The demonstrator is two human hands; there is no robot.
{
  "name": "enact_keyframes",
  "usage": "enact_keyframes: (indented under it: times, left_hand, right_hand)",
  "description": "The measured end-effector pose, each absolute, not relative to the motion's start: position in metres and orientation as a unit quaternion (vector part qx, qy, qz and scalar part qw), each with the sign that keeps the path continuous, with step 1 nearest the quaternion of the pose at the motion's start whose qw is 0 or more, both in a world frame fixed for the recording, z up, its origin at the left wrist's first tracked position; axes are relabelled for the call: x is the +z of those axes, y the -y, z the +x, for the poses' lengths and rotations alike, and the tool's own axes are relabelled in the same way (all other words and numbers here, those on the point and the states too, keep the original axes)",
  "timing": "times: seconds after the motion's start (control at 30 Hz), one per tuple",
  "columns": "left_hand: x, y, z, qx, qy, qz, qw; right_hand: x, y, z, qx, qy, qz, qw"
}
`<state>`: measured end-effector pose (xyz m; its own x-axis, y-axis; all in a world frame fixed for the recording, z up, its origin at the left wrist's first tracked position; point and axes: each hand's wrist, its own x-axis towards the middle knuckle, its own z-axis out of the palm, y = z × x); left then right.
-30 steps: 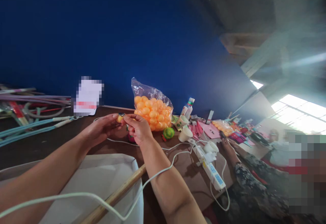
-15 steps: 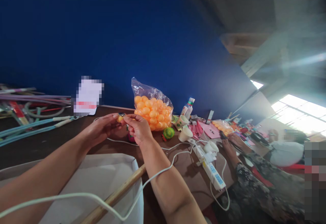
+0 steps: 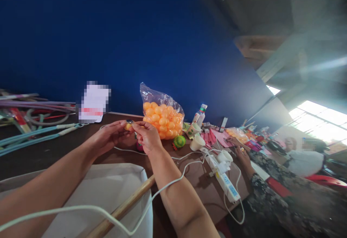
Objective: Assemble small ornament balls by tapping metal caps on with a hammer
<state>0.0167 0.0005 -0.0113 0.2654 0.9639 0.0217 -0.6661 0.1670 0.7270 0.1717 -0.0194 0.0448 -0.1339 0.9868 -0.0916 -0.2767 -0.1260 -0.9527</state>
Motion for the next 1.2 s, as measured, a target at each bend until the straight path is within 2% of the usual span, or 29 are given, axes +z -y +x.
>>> enact_keyframes:
  times: [1.2]
  left_hand:
    - [-0.0010,0.0063,0.0194,0.573,-0.255,0.330,0.706]
  right_hand:
    - [0.0396,0.0173,0.1704,0.589,0.455,-0.425,0.516]
